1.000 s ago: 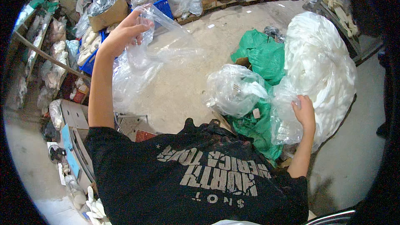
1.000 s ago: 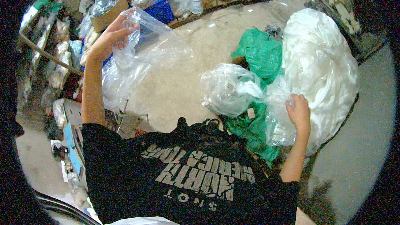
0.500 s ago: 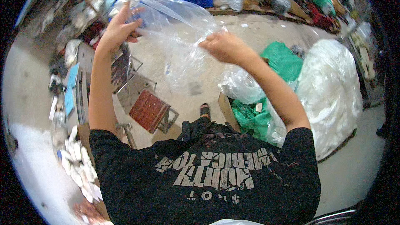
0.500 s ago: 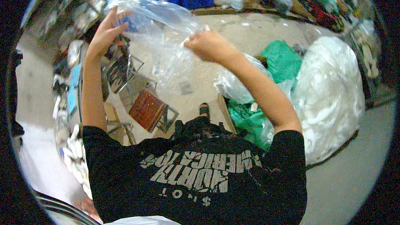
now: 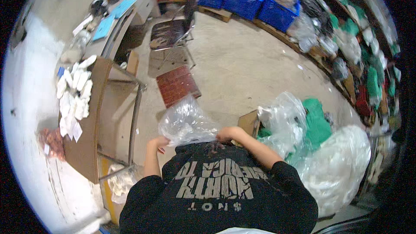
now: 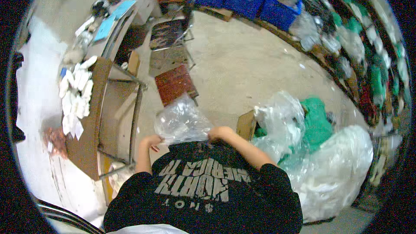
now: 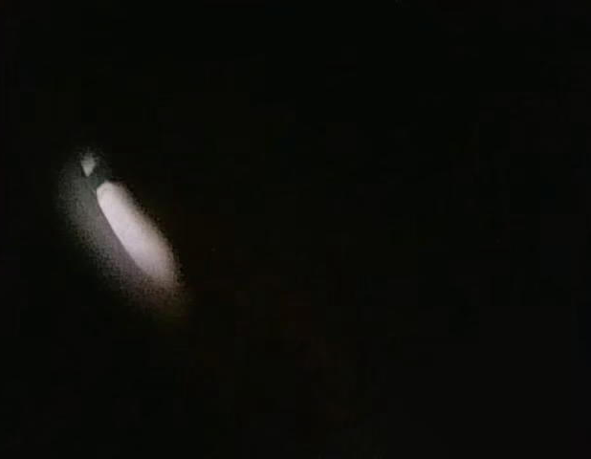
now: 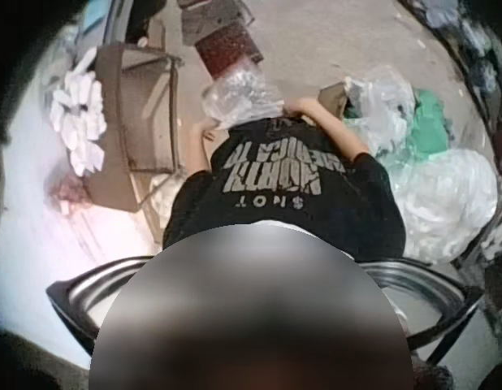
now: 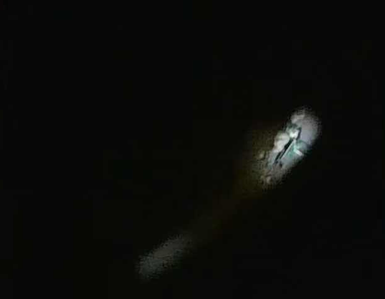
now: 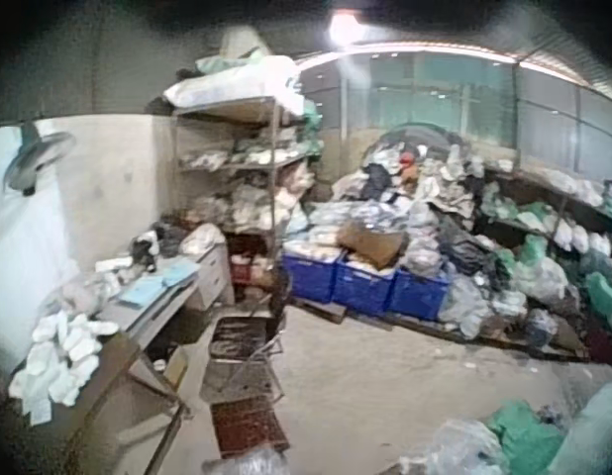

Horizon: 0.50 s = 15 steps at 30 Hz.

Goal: The person gathers white foam-like items from a table and places them into a clear plastic bag. They then move to a box of bags, retrieve a new bag, and return to continue packing the items.

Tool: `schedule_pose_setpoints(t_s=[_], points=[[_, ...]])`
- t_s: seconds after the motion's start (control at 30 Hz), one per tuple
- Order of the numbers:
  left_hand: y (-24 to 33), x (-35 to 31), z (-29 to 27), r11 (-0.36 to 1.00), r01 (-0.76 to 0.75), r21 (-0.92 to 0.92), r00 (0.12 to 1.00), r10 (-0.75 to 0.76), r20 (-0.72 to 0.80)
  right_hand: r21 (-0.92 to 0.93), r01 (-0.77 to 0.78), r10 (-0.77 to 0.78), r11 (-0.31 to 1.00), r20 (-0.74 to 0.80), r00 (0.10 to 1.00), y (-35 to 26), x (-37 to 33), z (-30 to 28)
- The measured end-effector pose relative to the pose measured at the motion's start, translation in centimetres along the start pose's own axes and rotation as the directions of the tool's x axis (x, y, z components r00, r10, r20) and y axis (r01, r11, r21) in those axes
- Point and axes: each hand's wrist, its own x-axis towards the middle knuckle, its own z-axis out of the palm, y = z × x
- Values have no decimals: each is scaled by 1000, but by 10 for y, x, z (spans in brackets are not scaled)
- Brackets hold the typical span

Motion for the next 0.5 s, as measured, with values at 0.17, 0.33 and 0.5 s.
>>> schedule_pose_setpoints(t_s=[0.17,0.33,0.5], points=[[-55,-32,-71,947,-282,-155,914,216,-343,-35,-76,61,996,-309,949,-65,1,-86],[-56,-103,-129,608,-623,-493,718,194,-669,-164,-172,47,971,-578,814,-183,-44,-172],[-61,-152,-149,360,-810,-462,554,212,-805,-368,160,-350,916,-535,769,-234,-34,-198]])
